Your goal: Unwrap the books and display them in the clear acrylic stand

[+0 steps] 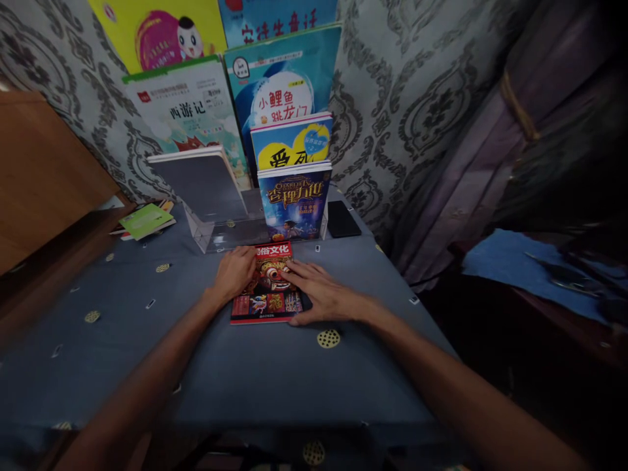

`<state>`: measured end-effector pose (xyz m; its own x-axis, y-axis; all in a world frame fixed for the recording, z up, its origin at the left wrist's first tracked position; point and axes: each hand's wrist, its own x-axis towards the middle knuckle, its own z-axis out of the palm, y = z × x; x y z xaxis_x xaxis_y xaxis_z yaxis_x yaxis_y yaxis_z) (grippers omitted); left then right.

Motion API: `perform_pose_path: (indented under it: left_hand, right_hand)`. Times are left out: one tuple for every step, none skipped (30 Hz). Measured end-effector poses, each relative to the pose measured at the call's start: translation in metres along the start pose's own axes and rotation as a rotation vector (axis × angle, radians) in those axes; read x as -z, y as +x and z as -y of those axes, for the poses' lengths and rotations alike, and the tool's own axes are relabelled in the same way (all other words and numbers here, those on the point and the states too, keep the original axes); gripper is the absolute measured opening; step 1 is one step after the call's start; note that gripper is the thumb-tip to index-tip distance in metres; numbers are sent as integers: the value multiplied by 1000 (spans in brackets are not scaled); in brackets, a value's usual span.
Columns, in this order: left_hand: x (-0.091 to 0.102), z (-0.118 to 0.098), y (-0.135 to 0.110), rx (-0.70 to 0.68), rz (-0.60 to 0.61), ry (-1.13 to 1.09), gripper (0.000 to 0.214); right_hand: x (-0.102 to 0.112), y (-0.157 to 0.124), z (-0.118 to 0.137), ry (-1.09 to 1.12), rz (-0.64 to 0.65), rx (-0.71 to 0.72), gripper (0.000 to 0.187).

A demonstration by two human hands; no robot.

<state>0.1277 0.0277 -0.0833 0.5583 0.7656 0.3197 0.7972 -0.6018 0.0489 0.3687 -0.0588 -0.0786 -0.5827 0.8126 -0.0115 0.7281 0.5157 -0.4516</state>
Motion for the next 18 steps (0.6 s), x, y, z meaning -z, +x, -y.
perform_pose_path:
  left_hand:
    - [1, 7, -4, 28, -14, -8, 30]
    - [2, 13, -7, 44, -31, -25, 31]
    - [1, 18, -9, 51, -47, -46, 31]
    - [0, 21, -10, 55, -61, -63, 31]
    - [-1, 23, -11, 59, -71, -73, 31]
    - [-2, 23, -10, 64, -74, -74, 30]
    - [-4, 23, -10, 68, -73, -69, 30]
    - [-5, 22, -9, 71, -70, -63, 29]
    - [-5, 21, -9, 72, -66, -56, 29]
    - [-5, 19, -8, 72, -62, -50, 29]
    - [-5, 19, -8, 71, -57, -44, 29]
    - [-4, 18, -8, 72, -53, -37, 29]
    - [-3, 18, -8, 74, -48, -28, 29]
    - [-3, 18, -9, 76, -44, -22, 29]
    - [-2, 17, -9, 78, -42, -19, 29]
    - [-2, 17, -9, 78, -43, -21, 29]
    - [-2, 17, -10, 78, -46, -27, 28]
    - [-2, 18, -10, 79, -50, -34, 28]
  right_hand:
    - [-1, 0, -1, -2, 4, -7, 112]
    - [-1, 0, -1, -5, 9, -13, 112]
    - [-1, 0, -2, -6, 13, -15, 113]
    - [-1, 0, -2, -6, 13, -13, 113]
    - [-1, 0, -3, -5, 13, -8, 113]
    - [0, -1, -3, -6, 14, -4, 112]
    - [1, -2, -3, -7, 17, -2, 112]
    - [3, -2, -3, -8, 19, -4, 112]
    - [5, -2, -1, -8, 18, -8, 110]
    - [7, 0, 2, -8, 10, -12, 106]
    - [9, 3, 6, -8, -7, -12, 100]
    - [11, 8, 11, -11, -29, -4, 92]
    - [11, 14, 16, -20, -53, 9, 83]
    - [11, 23, 23, -35, -75, 33, 74]
    - [9, 34, 29, -57, -84, 59, 67]
    - [6, 45, 34, -83, -81, 67, 61]
    - [3, 57, 39, -114, -64, 65, 57]
    - [-1, 69, 42, -147, -56, 42, 55]
